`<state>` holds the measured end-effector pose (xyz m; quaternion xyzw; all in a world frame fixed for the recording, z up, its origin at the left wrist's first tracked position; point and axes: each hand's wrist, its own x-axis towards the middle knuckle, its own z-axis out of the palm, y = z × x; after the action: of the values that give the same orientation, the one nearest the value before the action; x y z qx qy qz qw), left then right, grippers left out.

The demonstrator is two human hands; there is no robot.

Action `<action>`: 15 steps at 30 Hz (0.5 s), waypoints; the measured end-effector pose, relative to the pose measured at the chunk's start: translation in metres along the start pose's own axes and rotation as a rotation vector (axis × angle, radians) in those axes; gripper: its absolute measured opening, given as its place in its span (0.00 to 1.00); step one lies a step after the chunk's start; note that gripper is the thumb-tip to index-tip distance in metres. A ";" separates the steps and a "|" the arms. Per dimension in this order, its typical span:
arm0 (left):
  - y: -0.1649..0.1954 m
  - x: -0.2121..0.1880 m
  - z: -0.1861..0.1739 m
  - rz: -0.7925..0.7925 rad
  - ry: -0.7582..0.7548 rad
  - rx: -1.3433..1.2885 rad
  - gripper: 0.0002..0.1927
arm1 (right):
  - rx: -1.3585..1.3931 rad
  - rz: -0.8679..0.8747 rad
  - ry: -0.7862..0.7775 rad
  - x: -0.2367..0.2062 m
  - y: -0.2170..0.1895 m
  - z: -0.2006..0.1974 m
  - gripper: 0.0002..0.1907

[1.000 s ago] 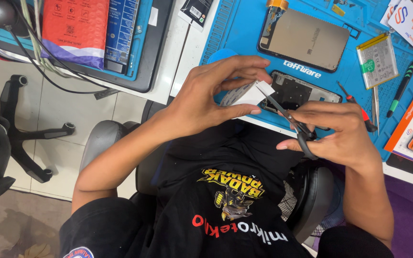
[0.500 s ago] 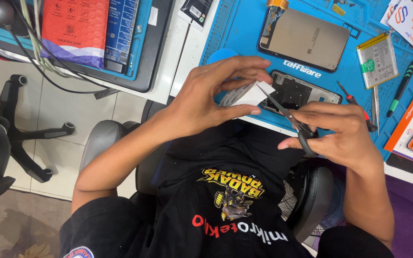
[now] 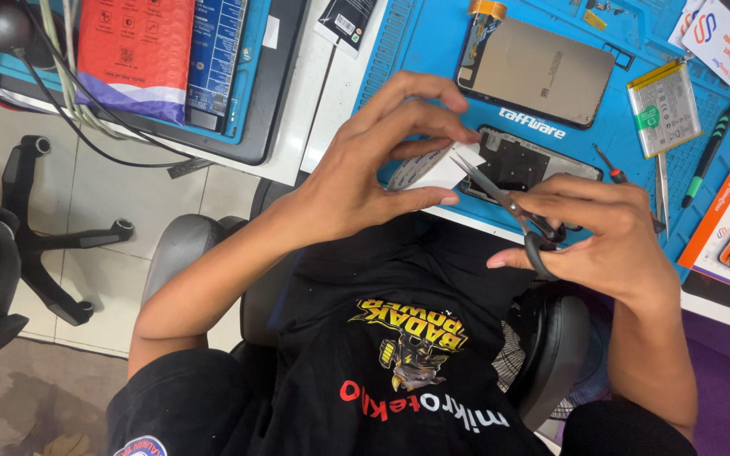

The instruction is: The person holds a disassembled phone frame and cleans its inner surface with a brush, then wipes it with a tissue. They cut a piece of white tape with scissors, stick the tape piece onto the frame, and finally squeeze adhesive from a tube onto a tissue.

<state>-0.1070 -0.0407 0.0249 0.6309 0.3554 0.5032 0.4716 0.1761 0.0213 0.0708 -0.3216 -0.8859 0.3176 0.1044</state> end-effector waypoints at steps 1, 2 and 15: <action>0.000 0.000 0.000 0.001 -0.001 -0.001 0.22 | -0.010 0.004 0.005 0.000 0.000 0.000 0.31; 0.000 0.001 -0.001 0.003 -0.002 -0.002 0.20 | -0.020 0.008 0.011 0.000 0.001 0.000 0.31; 0.002 -0.002 -0.002 -0.047 -0.016 -0.002 0.26 | 0.013 0.033 -0.020 0.000 -0.001 -0.003 0.32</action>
<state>-0.1092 -0.0426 0.0264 0.6258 0.3659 0.4874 0.4868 0.1768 0.0225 0.0735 -0.3324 -0.8793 0.3284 0.0924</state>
